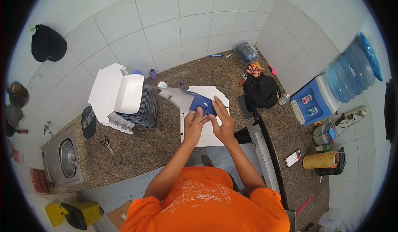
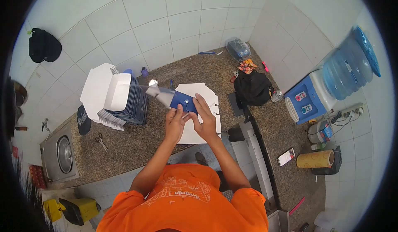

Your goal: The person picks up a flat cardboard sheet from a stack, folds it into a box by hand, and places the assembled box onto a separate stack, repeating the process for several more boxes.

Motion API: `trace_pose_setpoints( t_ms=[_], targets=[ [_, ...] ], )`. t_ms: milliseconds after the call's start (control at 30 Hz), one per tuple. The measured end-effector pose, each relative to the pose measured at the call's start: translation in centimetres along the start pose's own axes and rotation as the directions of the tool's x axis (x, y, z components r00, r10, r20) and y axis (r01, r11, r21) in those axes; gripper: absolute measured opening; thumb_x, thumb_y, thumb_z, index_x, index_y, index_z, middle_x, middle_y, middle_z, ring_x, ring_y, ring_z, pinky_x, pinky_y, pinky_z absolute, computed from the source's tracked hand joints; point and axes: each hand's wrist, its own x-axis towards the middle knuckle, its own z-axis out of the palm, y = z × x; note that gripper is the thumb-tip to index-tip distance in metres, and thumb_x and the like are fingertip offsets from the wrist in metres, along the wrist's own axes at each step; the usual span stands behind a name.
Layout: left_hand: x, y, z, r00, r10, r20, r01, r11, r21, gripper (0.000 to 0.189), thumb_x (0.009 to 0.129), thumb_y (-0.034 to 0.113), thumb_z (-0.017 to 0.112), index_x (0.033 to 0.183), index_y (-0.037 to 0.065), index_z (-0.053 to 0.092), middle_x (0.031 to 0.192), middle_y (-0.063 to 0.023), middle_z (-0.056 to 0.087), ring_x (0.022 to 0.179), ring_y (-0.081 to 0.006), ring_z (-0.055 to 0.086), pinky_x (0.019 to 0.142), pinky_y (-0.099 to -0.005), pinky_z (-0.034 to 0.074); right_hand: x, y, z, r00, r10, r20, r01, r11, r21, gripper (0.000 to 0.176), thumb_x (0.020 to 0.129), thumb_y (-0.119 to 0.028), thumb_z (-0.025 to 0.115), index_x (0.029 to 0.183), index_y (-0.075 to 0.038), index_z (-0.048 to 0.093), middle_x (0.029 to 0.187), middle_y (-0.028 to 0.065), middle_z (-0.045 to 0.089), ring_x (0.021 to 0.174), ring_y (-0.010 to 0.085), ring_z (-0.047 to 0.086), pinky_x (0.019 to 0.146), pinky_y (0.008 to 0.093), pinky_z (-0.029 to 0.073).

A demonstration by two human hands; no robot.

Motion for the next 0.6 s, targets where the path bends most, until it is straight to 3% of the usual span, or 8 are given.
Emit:
trace_pose_setpoints(
  t_ms=[167, 300, 367, 400, 433, 467, 567, 600],
  targets=[
    [0.9, 1.4, -1.6, 0.999, -0.021, -0.034, 0.022, 1.0, 0.009, 0.03, 0.11, 0.033, 0.052, 0.122, 0.008, 0.064, 0.11, -0.0014, 0.068, 0.094, -0.0074, 0.063, 0.079, -0.0261, 0.052, -1.8, 0.1, -0.5, 0.964, -0.117, 0.24, 0.104, 0.992, 0.067, 0.054, 0.09, -0.004, 0.071, 0.143, -0.006, 0.059, 0.158, 0.0212, 0.044, 0.145, 0.0432, 0.042, 0.116, 0.0494, 0.039],
    [-0.5, 0.1, 0.7, 1.0, 0.003, 0.0, -0.003, 0.993, -0.121, 0.028, 0.11, 0.029, 0.052, 0.12, 0.007, 0.065, 0.106, -0.0023, 0.068, 0.096, -0.011, 0.063, 0.083, -0.0291, 0.051, -2.7, 0.3, 2.0, 0.994, -0.101, 0.031, 0.103, 0.99, -0.093, 0.055, 0.09, -0.002, 0.072, 0.143, -0.006, 0.06, 0.158, 0.0228, 0.044, 0.145, 0.044, 0.042, 0.114, 0.0487, 0.041],
    [-0.6, -0.8, 0.3, 0.998, 0.044, 0.047, -0.039, 0.993, -0.108, 0.027, 0.11, 0.026, 0.053, 0.118, 0.003, 0.064, 0.106, -0.0005, 0.068, 0.098, -0.0091, 0.062, 0.089, -0.027, 0.05, -3.0, -0.3, 3.1, 0.983, 0.085, -0.163, -0.082, 0.996, 0.023, 0.047, 0.091, 0.0, 0.071, 0.137, -0.004, 0.066, 0.154, 0.0239, 0.048, 0.141, 0.0424, 0.048, 0.111, 0.0453, 0.044],
    [-0.7, -1.0, -0.1, 0.99, 0.081, 0.112, -0.098, 0.983, 0.153, 0.029, 0.11, 0.025, 0.052, 0.123, 0.002, 0.064, 0.109, -0.0005, 0.067, 0.1, -0.0072, 0.06, 0.09, -0.0265, 0.049, -3.0, -0.9, 3.6, 0.955, 0.204, -0.213, -0.18, 0.975, 0.126, 0.04, 0.091, 0.002, 0.069, 0.131, -0.003, 0.07, 0.15, 0.025, 0.052, 0.136, 0.0398, 0.055, 0.108, 0.0423, 0.047],
    [-0.8, -1.2, -0.4, 0.979, 0.098, 0.18, -0.164, 0.903, 0.398, 0.031, 0.111, 0.023, 0.051, 0.127, 0.0, 0.064, 0.111, -0.0005, 0.067, 0.102, -0.0053, 0.058, 0.091, -0.0259, 0.048, -3.0, -1.0, 3.5, 0.956, 0.207, -0.21, -0.183, 0.975, 0.126, 0.04, 0.091, 0.002, 0.069, 0.131, -0.003, 0.07, 0.15, 0.025, 0.052, 0.136, 0.0398, 0.055, 0.108, 0.0423, 0.047],
    [-0.9, -1.5, 0.1, 0.97, 0.199, 0.137, -0.237, 0.888, 0.393, 0.035, 0.111, 0.023, 0.05, 0.133, -0.002, 0.062, 0.113, 0.0001, 0.067, 0.1, -0.0042, 0.055, 0.087, -0.0242, 0.046, -2.8, -1.0, 3.4, 0.952, 0.238, -0.193, -0.209, 0.965, 0.159, 0.036, 0.091, 0.002, 0.068, 0.128, -0.001, 0.071, 0.149, 0.0251, 0.053, 0.134, 0.0383, 0.057, 0.107, 0.0416, 0.048],
    [-1.0, 0.1, -0.9, 0.975, 0.206, 0.079, -0.216, 0.821, 0.528, 0.033, 0.11, 0.019, 0.05, 0.128, -0.004, 0.065, 0.105, -0.0033, 0.07, 0.094, -0.0078, 0.058, 0.083, -0.0256, 0.049, -3.1, -0.2, 2.5, 0.976, 0.191, -0.104, -0.163, 0.958, 0.236, 0.031, 0.099, -0.008, 0.062, 0.127, 0.002, 0.069, 0.142, 0.0237, 0.059, 0.125, 0.0335, 0.064, 0.101, 0.0405, 0.052],
    [-1.5, 1.0, -1.3, 0.986, 0.165, 0.034, -0.156, 0.816, 0.557, 0.033, 0.11, 0.021, 0.048, 0.121, -0.004, 0.067, 0.089, -0.0012, 0.068, 0.084, -0.008, 0.057, 0.076, -0.0268, 0.049, -3.2, -0.3, 1.7, 0.935, 0.354, 0.019, -0.334, 0.862, 0.38, 0.033, 0.102, -0.013, 0.058, 0.13, 0.002, 0.066, 0.137, 0.0226, 0.061, 0.117, 0.0308, 0.066, 0.096, 0.0386, 0.053]
  ],
)
